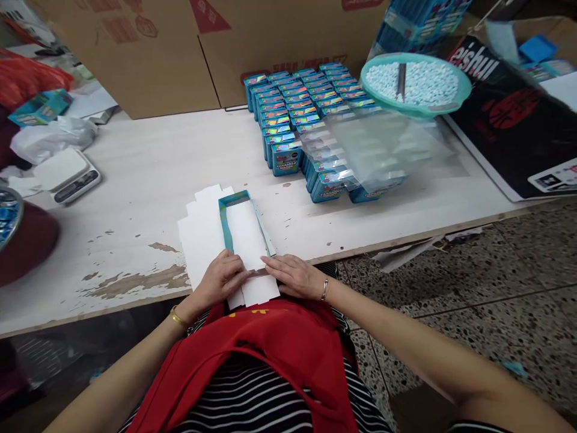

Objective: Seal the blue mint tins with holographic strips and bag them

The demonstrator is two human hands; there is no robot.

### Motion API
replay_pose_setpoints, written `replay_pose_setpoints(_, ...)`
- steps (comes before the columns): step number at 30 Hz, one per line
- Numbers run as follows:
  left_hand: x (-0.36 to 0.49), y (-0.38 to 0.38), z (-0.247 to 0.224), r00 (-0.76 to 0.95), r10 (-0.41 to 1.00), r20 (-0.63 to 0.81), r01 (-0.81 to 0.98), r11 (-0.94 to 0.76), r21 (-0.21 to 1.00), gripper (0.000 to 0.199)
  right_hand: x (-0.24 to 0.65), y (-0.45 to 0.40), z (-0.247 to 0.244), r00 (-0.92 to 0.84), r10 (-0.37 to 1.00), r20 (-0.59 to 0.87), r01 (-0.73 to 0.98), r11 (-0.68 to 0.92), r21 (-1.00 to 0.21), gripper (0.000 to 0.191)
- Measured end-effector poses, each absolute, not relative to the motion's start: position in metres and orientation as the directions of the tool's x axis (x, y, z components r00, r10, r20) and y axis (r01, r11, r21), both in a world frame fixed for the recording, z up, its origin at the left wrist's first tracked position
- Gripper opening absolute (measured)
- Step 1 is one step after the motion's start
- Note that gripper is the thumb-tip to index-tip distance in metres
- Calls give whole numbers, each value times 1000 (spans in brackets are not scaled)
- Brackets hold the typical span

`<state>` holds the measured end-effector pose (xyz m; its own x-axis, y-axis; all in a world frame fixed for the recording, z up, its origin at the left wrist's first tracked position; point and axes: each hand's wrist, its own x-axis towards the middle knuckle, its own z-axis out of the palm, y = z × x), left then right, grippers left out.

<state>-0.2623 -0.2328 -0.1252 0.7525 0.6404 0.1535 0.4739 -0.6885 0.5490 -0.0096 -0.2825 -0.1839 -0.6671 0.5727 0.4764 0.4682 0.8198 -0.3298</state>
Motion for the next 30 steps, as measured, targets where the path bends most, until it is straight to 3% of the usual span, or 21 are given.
replay_pose_setpoints(3,-264,-236,-130,683,698,215,431,-623,653,19,-20,-278,-183,-563,597,571,459,801,-385,35)
replay_pose_setpoints(7,-266,-245,-140,594,762,258,298,-506,809,42,-39,-272,-175,-399,696,597,432,717,-547,21)
replay_pose_setpoints(10,-258,-254,-148,454,856,247,255,-391,884,46,-50,-271,-172,-263,792,551,469,604,-644,25)
replay_pose_setpoints(13,-241,-259,-154,287,918,273,325,-361,874,49,-55,-272,-174,-157,848,506,534,505,-678,35)
replay_pose_setpoints(18,-229,-260,-148,223,912,345,558,-410,722,38,-53,-274,-186,-359,759,543,641,624,-448,28)
replay_pose_setpoints(22,-242,-267,-136,400,848,348,759,-519,392,13,-54,-274,-186,-393,777,492,698,600,-391,24)
replay_pose_setpoints(26,-243,-271,-124,593,788,164,777,-614,142,19,-58,-272,-177,-402,822,403,678,563,-473,19)
replay_pose_setpoints(30,-231,-257,-110,646,759,-80,764,-642,66,25,-62,-265,-167,-437,847,303,688,532,-494,14)
